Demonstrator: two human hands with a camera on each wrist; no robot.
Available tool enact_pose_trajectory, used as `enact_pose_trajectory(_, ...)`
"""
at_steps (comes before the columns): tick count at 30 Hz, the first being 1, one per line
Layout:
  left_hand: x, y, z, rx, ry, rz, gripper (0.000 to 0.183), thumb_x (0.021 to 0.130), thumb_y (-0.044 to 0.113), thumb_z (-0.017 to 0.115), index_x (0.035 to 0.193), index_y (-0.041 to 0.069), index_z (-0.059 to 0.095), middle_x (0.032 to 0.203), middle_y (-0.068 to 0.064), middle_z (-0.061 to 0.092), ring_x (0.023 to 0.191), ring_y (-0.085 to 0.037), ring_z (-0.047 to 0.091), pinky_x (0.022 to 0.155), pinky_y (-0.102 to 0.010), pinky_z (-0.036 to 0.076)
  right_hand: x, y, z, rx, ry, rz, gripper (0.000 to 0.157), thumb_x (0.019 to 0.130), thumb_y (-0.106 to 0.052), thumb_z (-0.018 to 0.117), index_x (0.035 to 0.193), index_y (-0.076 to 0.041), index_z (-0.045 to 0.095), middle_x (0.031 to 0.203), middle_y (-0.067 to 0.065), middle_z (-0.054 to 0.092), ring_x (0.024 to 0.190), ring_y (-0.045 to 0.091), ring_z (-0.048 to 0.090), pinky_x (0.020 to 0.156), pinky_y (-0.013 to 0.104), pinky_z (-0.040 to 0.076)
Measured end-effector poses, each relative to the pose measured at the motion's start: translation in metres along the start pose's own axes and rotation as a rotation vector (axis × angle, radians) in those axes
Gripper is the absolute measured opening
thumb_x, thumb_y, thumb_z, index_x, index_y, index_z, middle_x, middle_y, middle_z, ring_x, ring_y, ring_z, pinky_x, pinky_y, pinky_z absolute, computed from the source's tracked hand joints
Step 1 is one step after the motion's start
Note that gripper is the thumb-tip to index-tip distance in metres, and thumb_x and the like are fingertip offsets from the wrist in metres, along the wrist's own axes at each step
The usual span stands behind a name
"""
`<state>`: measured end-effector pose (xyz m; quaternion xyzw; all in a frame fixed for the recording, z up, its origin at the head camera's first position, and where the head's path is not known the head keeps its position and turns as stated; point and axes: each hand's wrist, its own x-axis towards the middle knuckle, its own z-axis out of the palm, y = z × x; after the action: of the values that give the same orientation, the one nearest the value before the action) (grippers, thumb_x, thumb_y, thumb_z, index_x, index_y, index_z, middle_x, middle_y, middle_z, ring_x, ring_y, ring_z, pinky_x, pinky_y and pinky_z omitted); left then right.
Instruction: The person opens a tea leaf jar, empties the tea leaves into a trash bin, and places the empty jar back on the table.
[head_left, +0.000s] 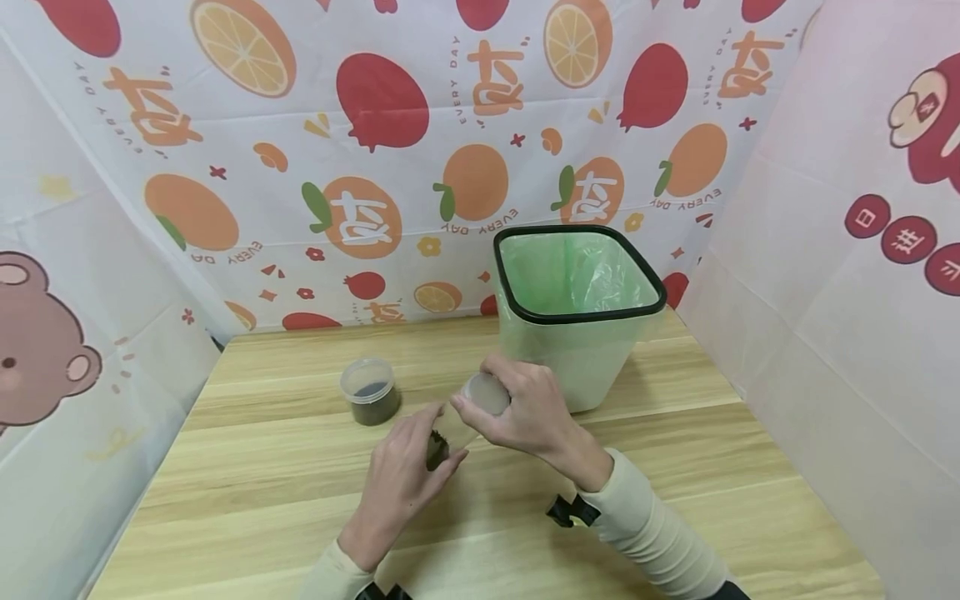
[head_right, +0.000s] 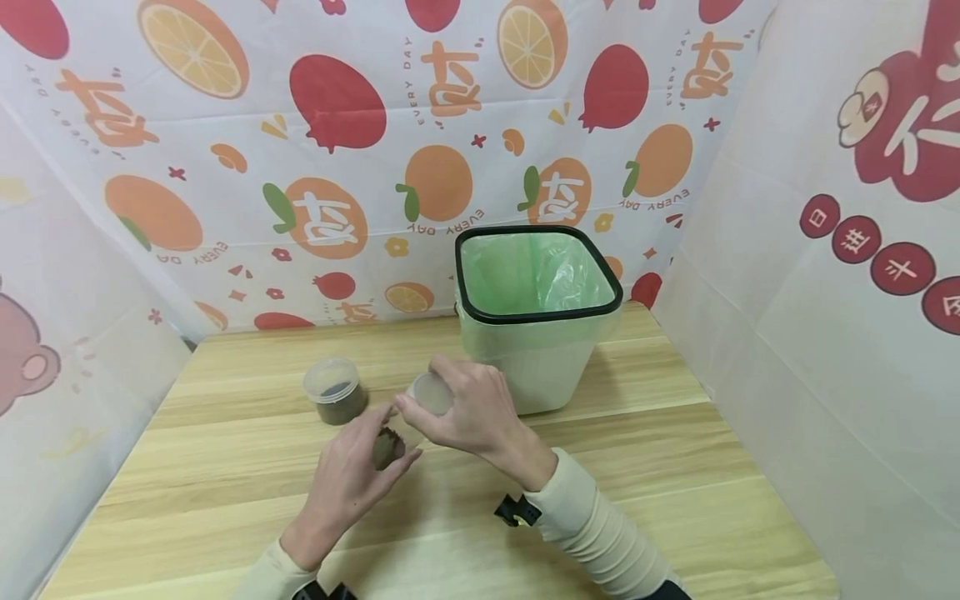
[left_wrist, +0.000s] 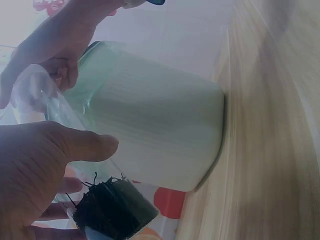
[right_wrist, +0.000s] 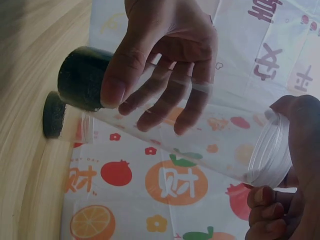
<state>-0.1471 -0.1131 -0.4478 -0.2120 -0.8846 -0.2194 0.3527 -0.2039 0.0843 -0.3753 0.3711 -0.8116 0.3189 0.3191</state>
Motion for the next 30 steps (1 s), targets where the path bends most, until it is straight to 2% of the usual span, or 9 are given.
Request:
enact_pose_trajectory(2,0.001,0.0,0.0,-0.006,0.0,0.007,0.074,0.066,0.026,0.095,0.127,0.002,0.061,0.107,-0.014,0.076,0.093,-0.031,0.074,0.072,-0.043,0.063,0.0,0.002,0.0,0.018,0.005,-0.032,0.029,0.086,-0.042,0.071,0.084,-0.014,0.062,0.065,-0.005,0.062,0.051,0.003,0.052,0.046,0.012,0.038)
enact_pose_trajectory(5,0.001,0.0,-0.001,-0.052,-0.01,0.007,0.072,0.066,0.025,0.095,0.127,0.005,0.062,0.099,-0.009,0.076,0.085,-0.023,0.074,0.066,-0.039,0.061,0.0,0.003,0.0,0.033,-0.008,-0.08,0.031,0.086,-0.042,0.073,0.09,-0.012,0.065,0.074,-0.003,0.066,0.058,0.005,0.057,0.049,0.013,0.042)
enact_pose_trajectory(9,0.002,-0.001,-0.002,-0.134,-0.037,-0.01,0.07,0.067,0.023,0.095,0.127,0.009,0.062,0.095,-0.002,0.075,0.081,-0.013,0.071,0.063,-0.035,0.058,0.001,0.004,-0.002,0.073,-0.078,-0.127,0.036,0.084,-0.04,0.077,0.103,-0.01,0.068,0.092,-0.001,0.07,0.078,0.009,0.064,0.061,0.017,0.049)
enact_pose_trajectory(12,0.002,-0.003,-0.003,-0.16,-0.056,-0.028,0.071,0.067,0.02,0.095,0.129,0.008,0.061,0.103,-0.005,0.077,0.088,-0.016,0.074,0.068,-0.037,0.06,0.001,0.003,-0.005,0.11,-0.15,-0.138,0.04,0.085,-0.038,0.078,0.111,-0.01,0.067,0.098,-0.001,0.067,0.086,0.009,0.062,0.067,0.017,0.049)
enact_pose_trajectory(18,-0.002,-0.005,-0.003,-0.15,-0.097,-0.065,0.075,0.067,0.016,0.096,0.131,0.004,0.06,0.114,-0.014,0.076,0.097,-0.027,0.075,0.075,-0.04,0.063,0.0,0.003,-0.011,0.142,-0.269,-0.148,0.04,0.09,-0.037,0.073,0.123,-0.016,0.065,0.098,-0.004,0.056,0.087,0.007,0.052,0.072,0.016,0.045)
enact_pose_trajectory(30,-0.007,-0.009,-0.003,-0.061,-0.094,-0.082,0.079,0.065,0.018,0.096,0.132,0.002,0.06,0.113,-0.018,0.075,0.096,-0.029,0.075,0.074,-0.043,0.062,-0.001,0.004,-0.019,0.209,-0.416,-0.149,0.042,0.094,-0.026,0.067,0.134,-0.018,0.059,0.119,0.003,0.057,0.098,0.008,0.058,0.082,0.019,0.051)
